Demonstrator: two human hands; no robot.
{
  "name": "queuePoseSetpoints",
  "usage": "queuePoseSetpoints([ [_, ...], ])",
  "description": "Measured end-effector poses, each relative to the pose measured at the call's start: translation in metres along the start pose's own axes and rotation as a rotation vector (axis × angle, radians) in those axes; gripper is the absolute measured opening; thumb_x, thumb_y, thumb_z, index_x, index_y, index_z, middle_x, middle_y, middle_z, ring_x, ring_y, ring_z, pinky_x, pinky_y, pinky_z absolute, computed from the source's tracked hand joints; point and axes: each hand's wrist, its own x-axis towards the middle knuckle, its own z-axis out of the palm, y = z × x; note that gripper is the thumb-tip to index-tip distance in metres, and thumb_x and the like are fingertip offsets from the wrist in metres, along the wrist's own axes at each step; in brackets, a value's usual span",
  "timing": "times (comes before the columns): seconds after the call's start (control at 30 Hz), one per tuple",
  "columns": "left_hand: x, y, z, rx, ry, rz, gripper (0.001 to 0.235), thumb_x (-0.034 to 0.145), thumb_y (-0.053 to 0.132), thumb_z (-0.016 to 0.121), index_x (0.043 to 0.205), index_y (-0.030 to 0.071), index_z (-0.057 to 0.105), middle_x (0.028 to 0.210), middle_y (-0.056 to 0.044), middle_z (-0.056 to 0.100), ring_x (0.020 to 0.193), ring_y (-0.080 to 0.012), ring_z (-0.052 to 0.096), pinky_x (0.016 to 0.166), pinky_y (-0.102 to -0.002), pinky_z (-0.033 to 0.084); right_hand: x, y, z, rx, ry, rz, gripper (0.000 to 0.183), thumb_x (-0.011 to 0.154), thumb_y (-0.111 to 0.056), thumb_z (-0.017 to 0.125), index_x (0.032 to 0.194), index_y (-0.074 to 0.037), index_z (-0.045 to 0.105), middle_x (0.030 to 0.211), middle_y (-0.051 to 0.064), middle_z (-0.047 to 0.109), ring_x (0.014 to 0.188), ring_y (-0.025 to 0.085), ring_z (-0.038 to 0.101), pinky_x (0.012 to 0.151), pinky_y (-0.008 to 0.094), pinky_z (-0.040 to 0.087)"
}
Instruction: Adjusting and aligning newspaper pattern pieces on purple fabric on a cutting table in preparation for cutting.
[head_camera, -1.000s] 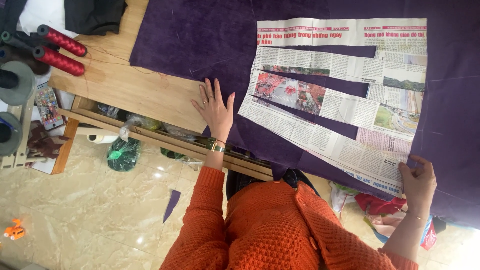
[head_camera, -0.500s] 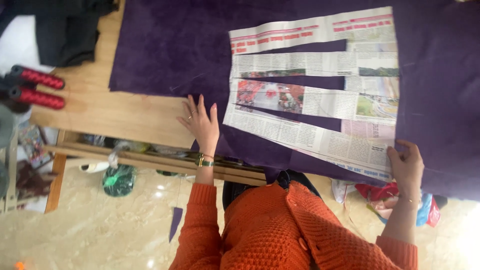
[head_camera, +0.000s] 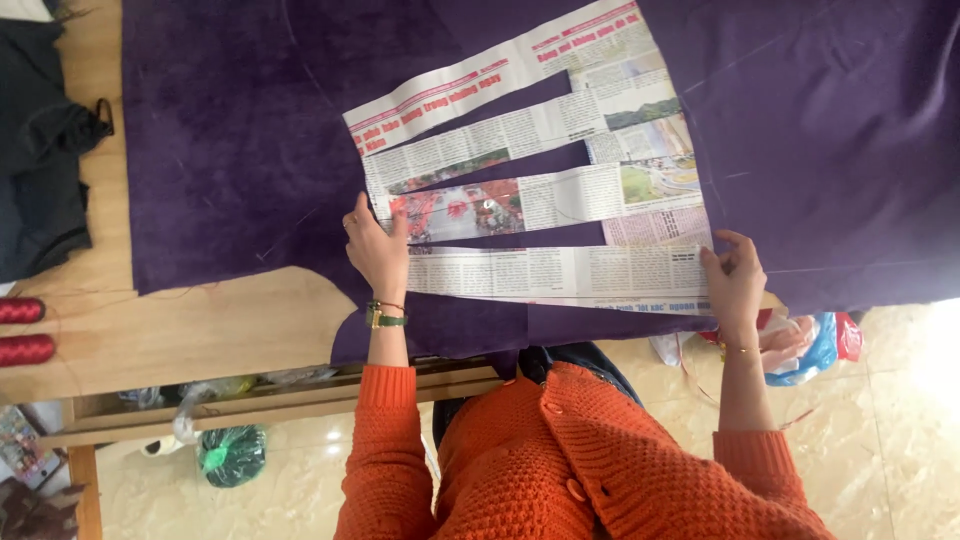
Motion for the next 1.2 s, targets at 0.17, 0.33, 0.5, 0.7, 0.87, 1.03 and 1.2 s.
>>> queuePoseSetpoints([
  [0.17,0.014,0.018,-0.001,-0.05,-0.002,-0.021,0.062,0.092,0.026,0.073,0.147,0.015,0.047,0.114,-0.015,0.068,0.102,-0.0405,0.071,0.082,-0.055,0.051,-0.001,0.005,0.001,0.043,0.023,-0.002,0.031,0.103,-0.014,0.071,0.133,-0.013,0.066,0.083,0.013,0.071,0.081,0.035,0.071,0.075,0.047,0.056],
  [0.33,0.018,0.024,0.003,-0.099,0.042,-0.014,0.065,0.093,0.014,0.072,0.15,0.019,0.043,0.113,-0.017,0.07,0.106,-0.0402,0.071,0.088,-0.053,0.051,-0.001,0.003,0.007,0.045,0.037,-0.001,0.029,0.101,-0.014,0.072,0.129,-0.015,0.068,0.083,0.012,0.07,0.084,0.037,0.072,0.077,0.049,0.057],
  [0.5,0.021,0.023,0.01,-0.152,0.113,0.019,0.062,0.095,0.011,0.069,0.15,0.022,0.042,0.122,-0.014,0.068,0.114,-0.035,0.069,0.093,-0.049,0.052,-0.004,0.002,0.011,0.036,0.057,-0.001,0.027,0.1,-0.015,0.072,0.126,-0.017,0.071,0.083,0.011,0.07,0.086,0.038,0.073,0.079,0.052,0.058],
  [0.7,0.03,0.027,0.019,-0.166,0.111,0.064,0.06,0.098,0.007,0.066,0.15,0.02,0.041,0.126,-0.015,0.065,0.12,-0.0341,0.067,0.099,-0.049,0.052,-0.002,0.013,0.02,0.034,0.073,-0.014,0.025,0.099,-0.016,0.072,0.124,-0.018,0.072,0.081,0.01,0.07,0.085,0.037,0.074,0.079,0.051,0.058],
  [0.87,0.031,0.031,0.015,-0.168,0.097,0.035,0.06,0.098,0.011,0.068,0.15,0.021,0.039,0.125,-0.014,0.064,0.12,-0.034,0.066,0.099,-0.051,0.053,-0.004,0.008,0.019,0.058,0.068,0.005,0.022,0.1,-0.014,0.072,0.122,-0.015,0.072,0.08,0.01,0.071,0.081,0.034,0.074,0.075,0.047,0.058],
  [1.03,0.02,0.02,0.006,-0.148,0.078,-0.007,0.068,0.095,0.019,0.073,0.152,0.022,0.035,0.122,-0.016,0.062,0.119,-0.0383,0.065,0.097,-0.056,0.052,-0.007,0.015,0.015,0.066,0.054,-0.036,0.021,0.104,-0.017,0.071,0.124,-0.013,0.072,0.081,0.013,0.072,0.081,0.034,0.074,0.072,0.047,0.057],
  [1.2,-0.015,0.002,-0.024,-0.224,-0.025,-0.073,0.065,0.091,0.03,0.073,0.147,0.018,0.042,0.11,-0.01,0.068,0.11,-0.0382,0.068,0.092,-0.06,0.052,-0.016,0.023,0.012,-0.043,0.082,-0.192,0.03,0.104,-0.017,0.075,0.132,-0.008,0.068,0.094,0.017,0.068,0.09,0.039,0.07,0.079,0.053,0.056],
])
